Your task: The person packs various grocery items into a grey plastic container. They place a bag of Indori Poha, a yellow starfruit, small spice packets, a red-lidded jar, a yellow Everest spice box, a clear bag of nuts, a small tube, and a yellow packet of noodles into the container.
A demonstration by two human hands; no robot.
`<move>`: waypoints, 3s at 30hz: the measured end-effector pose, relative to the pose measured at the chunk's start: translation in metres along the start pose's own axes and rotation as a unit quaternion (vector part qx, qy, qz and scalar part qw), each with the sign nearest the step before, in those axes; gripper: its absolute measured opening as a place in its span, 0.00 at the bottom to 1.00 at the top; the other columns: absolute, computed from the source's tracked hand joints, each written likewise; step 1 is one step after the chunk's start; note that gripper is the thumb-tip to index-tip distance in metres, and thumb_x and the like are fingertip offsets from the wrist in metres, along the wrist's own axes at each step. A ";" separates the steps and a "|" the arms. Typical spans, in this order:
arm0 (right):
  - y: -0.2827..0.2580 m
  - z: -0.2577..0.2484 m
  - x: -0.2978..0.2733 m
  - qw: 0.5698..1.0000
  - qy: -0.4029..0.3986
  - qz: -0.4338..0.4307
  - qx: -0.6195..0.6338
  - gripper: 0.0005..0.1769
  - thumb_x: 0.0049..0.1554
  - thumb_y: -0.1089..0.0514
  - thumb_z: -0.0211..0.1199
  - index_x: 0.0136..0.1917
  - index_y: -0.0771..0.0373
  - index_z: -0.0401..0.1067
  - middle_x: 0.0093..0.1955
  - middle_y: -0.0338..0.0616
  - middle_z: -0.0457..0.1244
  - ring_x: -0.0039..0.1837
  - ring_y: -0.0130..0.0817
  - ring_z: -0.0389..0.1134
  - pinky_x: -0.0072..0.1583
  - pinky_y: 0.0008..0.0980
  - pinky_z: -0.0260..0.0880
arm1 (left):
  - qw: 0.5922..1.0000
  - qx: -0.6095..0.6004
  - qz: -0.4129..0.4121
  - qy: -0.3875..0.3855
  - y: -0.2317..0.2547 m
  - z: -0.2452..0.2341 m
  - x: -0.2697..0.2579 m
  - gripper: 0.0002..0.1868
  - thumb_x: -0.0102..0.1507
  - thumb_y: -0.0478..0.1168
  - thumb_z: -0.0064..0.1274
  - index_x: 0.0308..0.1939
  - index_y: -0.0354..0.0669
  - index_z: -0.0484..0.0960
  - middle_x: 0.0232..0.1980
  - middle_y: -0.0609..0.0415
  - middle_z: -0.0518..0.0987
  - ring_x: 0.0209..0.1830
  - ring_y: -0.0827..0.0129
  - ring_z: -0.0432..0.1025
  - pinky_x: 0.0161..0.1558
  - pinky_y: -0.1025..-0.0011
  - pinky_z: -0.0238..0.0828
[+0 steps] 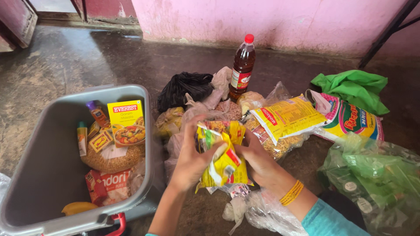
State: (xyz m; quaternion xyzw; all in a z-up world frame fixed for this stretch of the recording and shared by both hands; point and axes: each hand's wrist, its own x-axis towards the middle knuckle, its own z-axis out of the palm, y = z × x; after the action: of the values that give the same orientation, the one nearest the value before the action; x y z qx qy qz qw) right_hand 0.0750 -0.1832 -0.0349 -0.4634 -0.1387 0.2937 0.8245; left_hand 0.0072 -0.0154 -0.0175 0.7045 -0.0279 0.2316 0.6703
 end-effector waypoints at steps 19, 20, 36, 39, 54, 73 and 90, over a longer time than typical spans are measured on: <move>-0.020 0.037 -0.022 0.727 -0.023 -0.355 -0.588 0.31 0.65 0.61 0.48 0.81 0.63 0.54 0.86 0.50 0.44 0.87 0.45 0.41 0.82 0.45 0.41 | 0.987 -0.083 -0.133 0.039 0.000 0.014 -0.015 0.38 0.51 0.35 0.65 0.64 0.37 0.67 0.56 0.49 0.79 0.55 0.70 0.75 0.58 0.67 0.73; -0.023 0.039 -0.020 0.710 -0.018 -0.367 -0.600 0.31 0.65 0.62 0.48 0.81 0.64 0.55 0.86 0.50 0.44 0.87 0.46 0.41 0.82 0.45 0.41 | 0.977 -0.128 -0.172 0.016 0.004 0.008 -0.016 0.37 0.52 0.39 0.63 0.65 0.36 0.69 0.56 0.47 0.79 0.54 0.66 0.75 0.57 0.66 0.72; -0.040 0.104 -0.030 0.792 -0.078 -0.369 -0.480 0.57 0.55 0.62 0.61 0.85 0.66 0.27 0.88 0.60 0.31 0.87 0.50 0.40 0.81 0.45 0.43 | 0.955 -0.281 -0.088 0.014 0.049 -0.031 -0.022 0.36 0.56 0.35 0.68 0.66 0.34 0.69 0.57 0.47 0.81 0.55 0.65 0.77 0.58 0.66 0.76; -0.063 0.090 -0.019 0.898 -0.154 -0.211 -0.353 0.67 0.47 0.60 0.70 0.86 0.63 0.29 0.87 0.59 0.35 0.86 0.50 0.37 0.79 0.47 0.39 | 0.972 -0.224 -0.067 -0.015 0.071 -0.041 -0.020 0.34 0.55 0.33 0.68 0.63 0.34 0.71 0.54 0.48 0.81 0.51 0.66 0.77 0.55 0.66 0.77; -0.131 0.016 -0.010 0.979 -0.086 0.098 -0.156 0.39 0.60 0.43 0.51 0.76 0.70 0.59 0.70 0.63 0.65 0.69 0.54 0.68 0.71 0.47 0.65 | 0.841 0.503 0.064 0.186 0.149 -0.083 0.025 0.41 0.53 0.52 0.77 0.61 0.41 0.72 0.47 0.45 0.83 0.43 0.53 0.80 0.44 0.58 0.76; -0.062 -0.013 0.032 0.986 0.120 0.094 0.070 0.16 0.56 0.48 0.66 0.55 0.54 0.72 0.50 0.38 0.68 0.51 0.31 0.70 0.54 0.38 0.74 | 0.725 0.534 0.434 -0.008 0.051 0.031 0.019 0.16 0.67 0.41 0.49 0.59 0.47 0.75 0.66 0.45 0.76 0.65 0.54 0.73 0.69 0.57 0.66; -0.044 -0.216 0.107 0.946 0.310 0.017 0.092 0.21 0.55 0.51 0.69 0.62 0.52 0.71 0.59 0.41 0.71 0.61 0.39 0.73 0.62 0.52 0.73 | 0.777 0.613 0.022 0.141 -0.215 -0.027 0.129 0.26 0.53 0.45 0.60 0.52 0.33 0.79 0.52 0.38 0.80 0.57 0.47 0.72 0.59 0.54 0.67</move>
State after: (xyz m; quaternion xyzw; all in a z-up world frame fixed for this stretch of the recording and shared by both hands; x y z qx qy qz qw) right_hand 0.2828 -0.2825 -0.1175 -0.4561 0.1594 0.1610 0.8606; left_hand 0.1897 0.0668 -0.1710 0.9250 0.1997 0.3110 0.0879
